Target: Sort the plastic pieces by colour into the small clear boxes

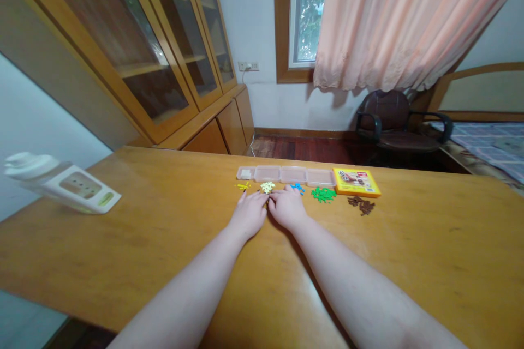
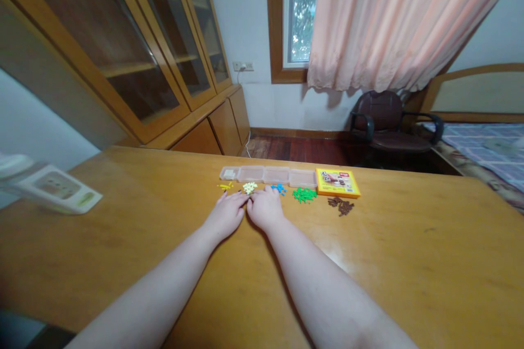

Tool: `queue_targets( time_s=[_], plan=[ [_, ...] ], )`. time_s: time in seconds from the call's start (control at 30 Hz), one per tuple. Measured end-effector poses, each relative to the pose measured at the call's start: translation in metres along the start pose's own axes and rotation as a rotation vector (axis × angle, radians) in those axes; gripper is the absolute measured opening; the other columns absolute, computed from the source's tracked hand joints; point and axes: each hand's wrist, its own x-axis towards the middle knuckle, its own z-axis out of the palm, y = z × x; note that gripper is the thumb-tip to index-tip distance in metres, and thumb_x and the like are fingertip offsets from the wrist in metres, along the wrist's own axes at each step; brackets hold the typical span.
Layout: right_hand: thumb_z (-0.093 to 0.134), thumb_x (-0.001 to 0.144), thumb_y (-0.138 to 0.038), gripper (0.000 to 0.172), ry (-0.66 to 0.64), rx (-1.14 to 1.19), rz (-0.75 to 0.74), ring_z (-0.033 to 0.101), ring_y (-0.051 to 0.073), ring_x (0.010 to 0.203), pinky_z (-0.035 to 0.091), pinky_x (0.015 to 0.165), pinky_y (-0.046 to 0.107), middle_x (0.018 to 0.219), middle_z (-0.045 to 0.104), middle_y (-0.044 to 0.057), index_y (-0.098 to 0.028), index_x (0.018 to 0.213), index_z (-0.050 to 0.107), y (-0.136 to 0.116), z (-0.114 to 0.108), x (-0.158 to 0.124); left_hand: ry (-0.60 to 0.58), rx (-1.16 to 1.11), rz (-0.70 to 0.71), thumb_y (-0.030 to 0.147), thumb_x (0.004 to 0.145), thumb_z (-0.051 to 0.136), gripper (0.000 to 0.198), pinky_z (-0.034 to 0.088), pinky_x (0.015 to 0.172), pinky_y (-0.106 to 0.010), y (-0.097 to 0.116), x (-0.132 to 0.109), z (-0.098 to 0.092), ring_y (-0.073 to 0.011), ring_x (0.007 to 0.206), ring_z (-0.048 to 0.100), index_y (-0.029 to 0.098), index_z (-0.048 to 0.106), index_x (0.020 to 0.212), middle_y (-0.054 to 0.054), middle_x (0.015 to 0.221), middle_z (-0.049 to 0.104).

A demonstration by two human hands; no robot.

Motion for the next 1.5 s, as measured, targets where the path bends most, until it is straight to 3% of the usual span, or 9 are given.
queue_targets(
  time_s=[0.13, 0.3, 0.47, 0.6, 0.7, 0.93, 1.17, 1.27, 1.5],
  plan=[
    [0.044, 0.086, -0.028, 0.027, 0.048, 0.021, -0.014, 0.047, 0.022, 0.084, 0.028, 0.075, 0.034, 0.085, 0.069, 0.007, -0.021, 0.083, 0.069, 0.001, 0.0, -0.001, 0.032, -0.023, 0.009, 0.012, 0.078, 0.043, 0.047, 0.023, 0.11, -0.047, -0.006, 0.005, 0.008, -0.0215, 0.122, 0.046, 0.021, 0.054, 0.122, -0.006, 0.13, 0.055],
    [0.043, 0.086, -0.027, 0.028, 0.161, 0.148, -0.044, 0.047, 0.017, 0.075, 0.03, 0.071, 0.03, 0.074, 0.063, 0.006, -0.017, 0.068, 0.062, 0.008, 0.006, -0.002, 0.251, -0.076, -0.032, 0.01, 0.075, 0.043, 0.044, 0.038, 0.101, -0.038, -0.015, 0.008, 0.015, -0.0206, 0.11, 0.054, 0.017, 0.058, 0.115, -0.007, 0.119, 0.061],
    [0.042, 0.081, -0.03, 0.038, -0.001, 0.633, 0.089, 0.031, 0.009, 0.05, 0.023, 0.051, 0.023, 0.046, 0.031, -0.005, -0.018, 0.046, 0.036, 0.017, 0.021, -0.002, 0.444, -0.113, 0.049, 0.013, 0.08, 0.039, 0.034, 0.041, 0.096, -0.033, -0.006, -0.003, 0.004, -0.0178, 0.104, 0.056, 0.02, 0.064, 0.102, -0.004, 0.107, 0.066],
    [0.046, 0.074, -0.028, 0.034, -0.176, 0.822, 0.132, 0.025, 0.007, 0.047, 0.019, 0.047, 0.022, 0.045, 0.024, -0.007, -0.018, 0.045, 0.033, 0.02, 0.015, -0.014, 0.43, -0.023, -0.029, 0.019, 0.081, 0.041, 0.035, 0.038, 0.099, -0.034, -0.012, 0.009, -0.015, -0.02, 0.109, 0.052, 0.021, 0.062, 0.109, -0.004, 0.118, 0.06],
    [0.049, 0.072, -0.03, 0.033, -0.322, 0.912, 0.142, 0.026, 0.006, 0.044, 0.019, 0.046, 0.022, 0.042, 0.028, -0.007, -0.018, 0.045, 0.036, 0.027, -0.002, -0.041, 0.389, 0.033, -0.089, 0.024, 0.084, 0.038, 0.037, 0.035, 0.102, -0.035, -0.042, 0.033, -0.027, -0.0211, 0.116, 0.048, 0.019, 0.06, 0.113, -0.006, 0.125, 0.056],
    [0.048, 0.074, -0.03, 0.035, -0.336, 1.079, 0.217, 0.03, 0.007, 0.04, 0.022, 0.045, 0.023, 0.038, 0.035, -0.006, -0.018, 0.042, 0.042, 0.046, -0.035, -0.111, -0.037, 0.224, 0.011, 0.03, 0.089, 0.032, 0.049, 0.012, 0.111, -0.049, -0.114, 0.058, -0.019, -0.0214, 0.133, 0.031, 0.024, 0.035, 0.138, -0.005, 0.147, 0.033],
    [0.05, 0.074, -0.031, 0.033, -0.323, 1.171, 0.269, 0.032, 0.008, 0.041, 0.023, 0.047, 0.024, 0.039, 0.038, -0.005, -0.017, 0.044, 0.048, 0.056, -0.04, -0.115, 0.08, 0.352, -0.125, 0.032, 0.09, 0.028, 0.046, 0.016, 0.108, -0.054, -0.133, 0.047, -0.019, -0.0257, 0.125, 0.042, 0.019, 0.045, 0.131, -0.009, 0.139, 0.045],
    [0.046, 0.077, -0.037, 0.039, -0.2, 1.452, 0.329, 0.031, 0.009, 0.041, 0.026, 0.048, 0.025, 0.04, 0.033, -0.005, -0.02, 0.044, 0.035, 0.069, -0.038, -0.113, 0.163, 0.399, -0.187, 0.031, 0.091, 0.026, 0.047, 0.02, 0.107, -0.05, -0.139, 0.041, -0.022, -0.0265, 0.122, 0.045, 0.015, 0.047, 0.13, -0.012, 0.138, 0.045],
    [0.039, 0.081, -0.045, 0.04, -0.227, 1.72, 0.468, 0.026, 0.01, 0.043, 0.027, 0.047, 0.026, 0.045, 0.027, -0.005, -0.022, 0.051, 0.028, 0.08, -0.035, -0.116, 0.05, 0.351, -0.25, 0.034, 0.09, 0.029, 0.051, 0.018, 0.108, -0.054, -0.142, 0.035, -0.02, -0.0268, 0.132, 0.032, 0.021, 0.032, 0.14, -0.009, 0.146, 0.033]
  ],
)
